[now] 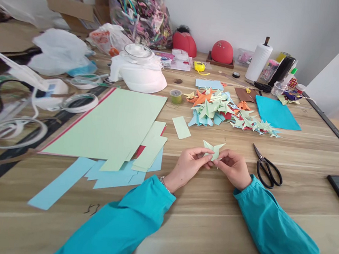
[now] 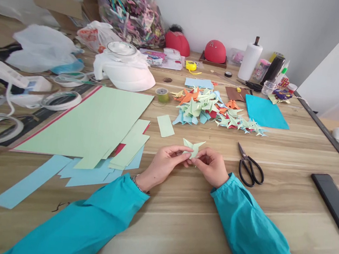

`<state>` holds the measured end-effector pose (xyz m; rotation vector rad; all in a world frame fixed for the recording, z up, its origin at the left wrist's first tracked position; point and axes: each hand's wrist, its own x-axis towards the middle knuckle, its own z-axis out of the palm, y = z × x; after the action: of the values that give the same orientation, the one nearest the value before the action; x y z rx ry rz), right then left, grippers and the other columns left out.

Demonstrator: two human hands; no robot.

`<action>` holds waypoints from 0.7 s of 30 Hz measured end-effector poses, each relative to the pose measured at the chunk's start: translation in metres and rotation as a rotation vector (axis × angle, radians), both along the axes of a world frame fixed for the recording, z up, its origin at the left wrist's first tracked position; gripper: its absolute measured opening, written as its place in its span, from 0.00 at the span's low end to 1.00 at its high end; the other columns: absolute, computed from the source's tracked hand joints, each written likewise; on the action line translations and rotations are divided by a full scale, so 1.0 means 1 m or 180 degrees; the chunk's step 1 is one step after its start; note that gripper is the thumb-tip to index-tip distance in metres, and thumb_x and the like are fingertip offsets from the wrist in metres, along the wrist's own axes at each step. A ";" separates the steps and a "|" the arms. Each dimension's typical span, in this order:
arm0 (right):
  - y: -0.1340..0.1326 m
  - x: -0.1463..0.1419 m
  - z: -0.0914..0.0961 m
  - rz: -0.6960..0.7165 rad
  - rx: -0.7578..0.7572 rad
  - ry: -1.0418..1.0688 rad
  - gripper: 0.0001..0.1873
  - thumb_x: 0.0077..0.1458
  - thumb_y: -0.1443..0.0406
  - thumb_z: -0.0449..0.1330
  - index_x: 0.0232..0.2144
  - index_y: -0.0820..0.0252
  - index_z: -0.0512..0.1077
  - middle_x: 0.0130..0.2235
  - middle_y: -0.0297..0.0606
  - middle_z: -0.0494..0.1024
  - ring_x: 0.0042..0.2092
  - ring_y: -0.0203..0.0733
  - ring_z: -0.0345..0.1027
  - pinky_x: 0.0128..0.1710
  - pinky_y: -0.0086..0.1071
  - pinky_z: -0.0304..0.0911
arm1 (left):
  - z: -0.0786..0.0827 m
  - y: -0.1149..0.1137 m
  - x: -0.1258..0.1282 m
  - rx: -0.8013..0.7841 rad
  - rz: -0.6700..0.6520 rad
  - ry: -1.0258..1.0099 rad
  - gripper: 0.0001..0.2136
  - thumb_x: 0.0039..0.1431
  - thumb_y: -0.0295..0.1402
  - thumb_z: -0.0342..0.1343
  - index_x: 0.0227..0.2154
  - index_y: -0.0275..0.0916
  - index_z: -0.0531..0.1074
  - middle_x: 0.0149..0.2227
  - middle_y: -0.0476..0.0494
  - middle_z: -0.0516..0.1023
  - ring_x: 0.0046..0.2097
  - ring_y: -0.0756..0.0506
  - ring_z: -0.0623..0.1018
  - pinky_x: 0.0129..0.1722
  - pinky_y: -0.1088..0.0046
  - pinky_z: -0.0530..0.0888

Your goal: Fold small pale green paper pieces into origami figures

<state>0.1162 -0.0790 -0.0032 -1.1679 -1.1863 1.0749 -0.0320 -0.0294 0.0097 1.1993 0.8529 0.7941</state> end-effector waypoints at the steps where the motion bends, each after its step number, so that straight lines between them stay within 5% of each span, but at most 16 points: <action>1: 0.000 0.000 0.000 -0.0042 -0.0029 0.0014 0.15 0.42 0.55 0.66 0.25 0.59 0.68 0.24 0.33 0.72 0.28 0.36 0.66 0.28 0.32 0.62 | 0.000 0.000 0.000 -0.0046 0.0000 -0.0051 0.09 0.47 0.33 0.60 0.32 0.33 0.76 0.23 0.46 0.77 0.27 0.48 0.76 0.29 0.72 0.73; 21: 0.002 0.003 0.005 -0.0367 -0.0253 0.0240 0.16 0.40 0.56 0.67 0.21 0.60 0.67 0.18 0.32 0.73 0.22 0.35 0.65 0.26 0.31 0.61 | 0.000 -0.001 -0.001 0.0309 -0.0242 0.0200 0.09 0.48 0.34 0.59 0.31 0.34 0.75 0.24 0.45 0.77 0.28 0.48 0.76 0.29 0.73 0.72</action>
<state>0.1188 -0.0771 0.0022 -1.2312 -1.0138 1.0769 -0.0334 -0.0308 0.0100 1.3406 0.8226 0.7462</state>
